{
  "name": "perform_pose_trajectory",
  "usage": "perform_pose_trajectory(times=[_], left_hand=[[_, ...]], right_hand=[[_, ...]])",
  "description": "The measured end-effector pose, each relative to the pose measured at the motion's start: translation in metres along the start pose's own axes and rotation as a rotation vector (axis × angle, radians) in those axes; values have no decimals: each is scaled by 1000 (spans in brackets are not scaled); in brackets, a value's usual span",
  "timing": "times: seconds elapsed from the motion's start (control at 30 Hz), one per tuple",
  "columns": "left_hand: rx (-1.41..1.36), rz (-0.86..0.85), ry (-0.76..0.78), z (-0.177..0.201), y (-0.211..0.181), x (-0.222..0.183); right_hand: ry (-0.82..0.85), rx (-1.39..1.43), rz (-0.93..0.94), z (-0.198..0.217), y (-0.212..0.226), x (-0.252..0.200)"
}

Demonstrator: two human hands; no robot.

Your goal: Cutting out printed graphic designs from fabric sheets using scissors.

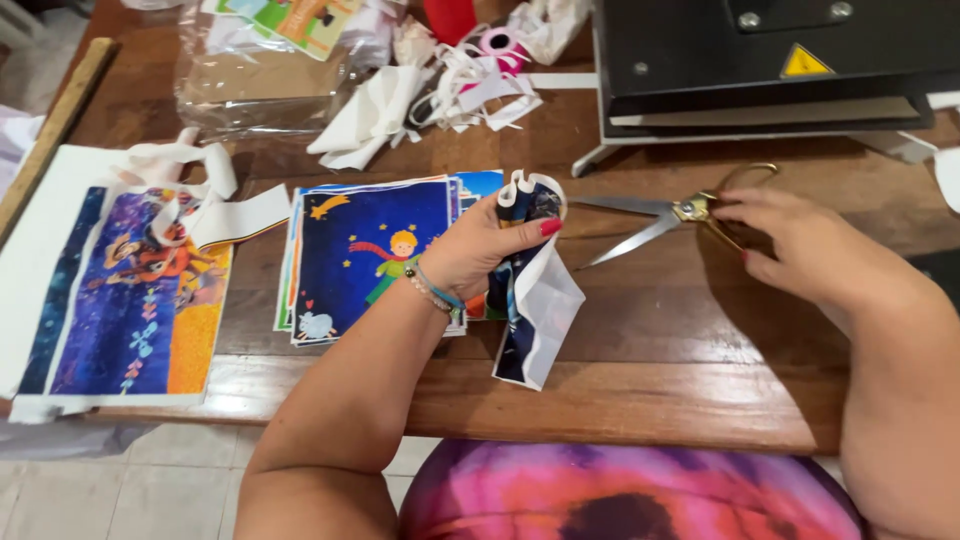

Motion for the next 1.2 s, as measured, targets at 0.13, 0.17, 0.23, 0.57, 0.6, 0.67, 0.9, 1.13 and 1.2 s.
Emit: perform_pose_trajectory(times=[0.13,0.17,0.23,0.57,0.6,0.67,0.9,1.13,1.2], left_hand=[[39,-51,25,12,-12,3],[77,-39,30,15,-12,3],[136,-69,67,15,-16,4],[291,-81,28,11,-27,-3],[287,-79,31,12,-23,0],[276,-108,16,15,-16,5],[368,-64,-2,20,-2,11],[446,-110,-2,19,-5,11],[433,-128,-15,20,-7,10]], right_hand=[[-16,-65,-59,6,-12,2],[64,-48,-130,5,-17,4],[83,-109,-197,6,-20,0],[-136,-141,-283,-3,5,-106],[-135,-144,-287,-9,11,-122],[-309,-130,-393,-7,16,-161],[-136,60,-626,-29,15,-223],[310,-417,-669,-43,23,-224],[293,-497,-604,-46,14,-219]])
Point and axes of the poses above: each hand's wrist, its own x-axis towards the middle knuckle, its own z-axis out of the back of the hand, y = z × x, the point moved 8 cm from there along x, towards the middle knuckle, and after that the axes turned 8 degrees about -z, right-handed, at the moved point
